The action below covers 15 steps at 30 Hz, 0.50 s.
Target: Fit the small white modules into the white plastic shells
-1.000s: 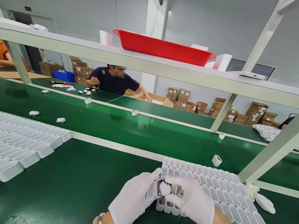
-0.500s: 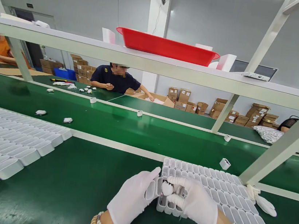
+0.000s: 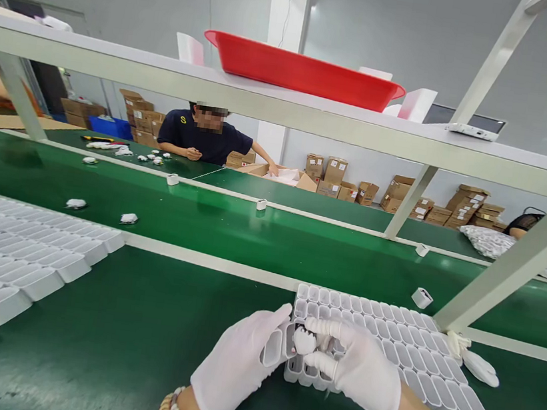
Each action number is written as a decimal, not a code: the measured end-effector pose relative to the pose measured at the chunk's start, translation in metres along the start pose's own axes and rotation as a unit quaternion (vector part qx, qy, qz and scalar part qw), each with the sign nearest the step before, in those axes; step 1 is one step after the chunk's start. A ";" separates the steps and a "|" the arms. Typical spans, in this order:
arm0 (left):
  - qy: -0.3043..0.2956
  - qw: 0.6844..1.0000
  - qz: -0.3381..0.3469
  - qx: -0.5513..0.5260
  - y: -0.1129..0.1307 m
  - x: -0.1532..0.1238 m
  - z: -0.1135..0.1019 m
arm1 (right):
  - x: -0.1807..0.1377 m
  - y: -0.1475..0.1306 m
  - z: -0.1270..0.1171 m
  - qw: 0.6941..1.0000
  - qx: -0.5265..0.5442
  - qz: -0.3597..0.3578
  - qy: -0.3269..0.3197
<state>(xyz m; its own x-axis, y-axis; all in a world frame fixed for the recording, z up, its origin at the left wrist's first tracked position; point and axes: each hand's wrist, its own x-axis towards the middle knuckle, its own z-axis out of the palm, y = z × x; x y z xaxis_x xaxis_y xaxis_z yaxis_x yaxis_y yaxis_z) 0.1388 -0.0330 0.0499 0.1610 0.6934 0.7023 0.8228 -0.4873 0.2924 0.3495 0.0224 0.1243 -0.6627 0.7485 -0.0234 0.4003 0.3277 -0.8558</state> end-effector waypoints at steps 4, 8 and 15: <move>0.005 1.000 0.006 0.003 0.002 0.001 -0.001 | -0.001 -0.004 0.001 0.998 -0.057 -0.003 0.003; 0.012 1.000 0.010 0.006 0.003 0.001 -0.001 | -0.002 -0.009 0.001 0.998 -0.068 -0.004 0.000; 0.012 1.000 0.012 0.010 0.003 0.000 -0.001 | -0.004 -0.014 0.001 0.997 -0.073 0.004 -0.009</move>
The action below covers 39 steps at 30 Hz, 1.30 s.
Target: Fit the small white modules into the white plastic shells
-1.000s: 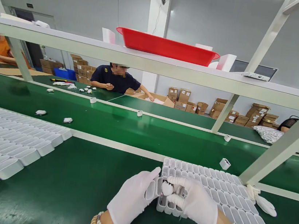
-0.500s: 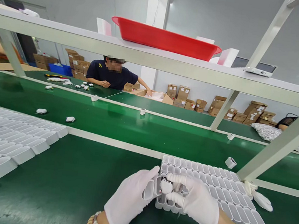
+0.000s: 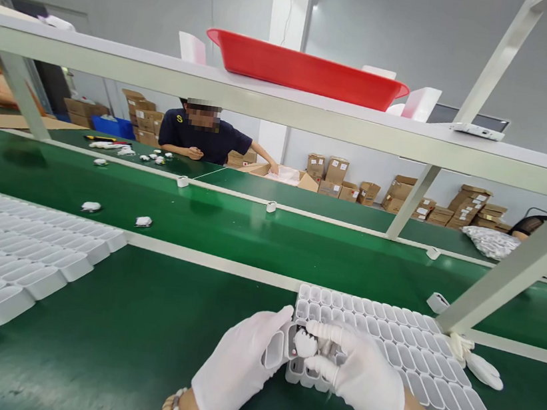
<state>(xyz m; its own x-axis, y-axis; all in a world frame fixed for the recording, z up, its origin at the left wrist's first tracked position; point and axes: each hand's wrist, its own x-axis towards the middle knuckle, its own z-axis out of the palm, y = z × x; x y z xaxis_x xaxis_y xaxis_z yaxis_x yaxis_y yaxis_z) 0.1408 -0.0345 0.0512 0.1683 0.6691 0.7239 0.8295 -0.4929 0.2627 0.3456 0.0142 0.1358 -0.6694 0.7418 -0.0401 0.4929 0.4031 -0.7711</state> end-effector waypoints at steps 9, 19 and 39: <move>0.024 0.999 0.033 0.012 0.003 0.002 -0.004 | 0.000 -0.010 -0.004 0.999 0.022 0.004 -0.026; 0.040 0.997 0.065 0.009 0.006 0.003 -0.007 | 0.001 -0.012 -0.008 0.997 0.054 0.011 -0.045; -0.033 0.990 -0.012 -0.140 0.027 -0.001 -0.007 | 0.023 0.037 0.002 0.919 0.312 0.094 -0.222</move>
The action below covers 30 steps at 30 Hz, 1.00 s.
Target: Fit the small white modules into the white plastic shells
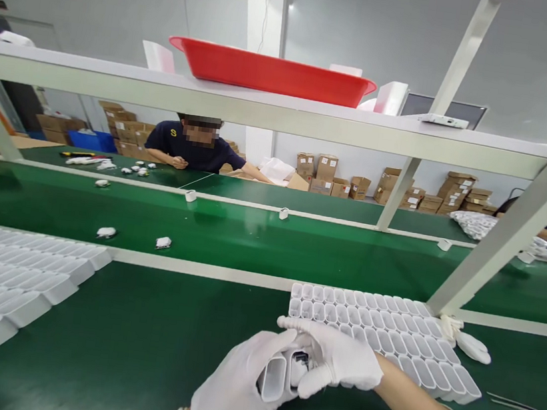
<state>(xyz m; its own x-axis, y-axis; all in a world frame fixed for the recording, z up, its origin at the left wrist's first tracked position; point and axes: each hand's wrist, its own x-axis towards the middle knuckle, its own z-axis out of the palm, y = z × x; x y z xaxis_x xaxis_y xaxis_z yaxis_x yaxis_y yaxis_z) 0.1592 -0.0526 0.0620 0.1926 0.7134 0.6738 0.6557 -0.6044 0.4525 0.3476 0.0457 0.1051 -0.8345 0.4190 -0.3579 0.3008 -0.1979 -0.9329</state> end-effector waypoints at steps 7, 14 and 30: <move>0.011 0.998 -0.037 -0.045 -0.002 -0.002 0.003 | 0.001 0.002 0.012 0.996 0.064 -0.052 0.032; -0.013 0.981 -0.120 -0.151 0.003 -0.002 0.003 | -0.005 -0.004 0.013 0.990 -0.092 -0.111 -0.008; 0.033 0.996 -0.021 -0.084 0.005 0.004 0.004 | -0.018 -0.003 0.032 0.955 -0.261 -0.069 0.125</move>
<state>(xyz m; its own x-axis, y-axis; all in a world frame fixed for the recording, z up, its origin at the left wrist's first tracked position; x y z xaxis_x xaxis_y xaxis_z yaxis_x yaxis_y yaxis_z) 0.1662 -0.0513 0.0640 0.1158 0.7171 0.6872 0.5290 -0.6301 0.5684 0.3473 0.0106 0.1154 -0.7665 0.6200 -0.1676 0.4389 0.3152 -0.8414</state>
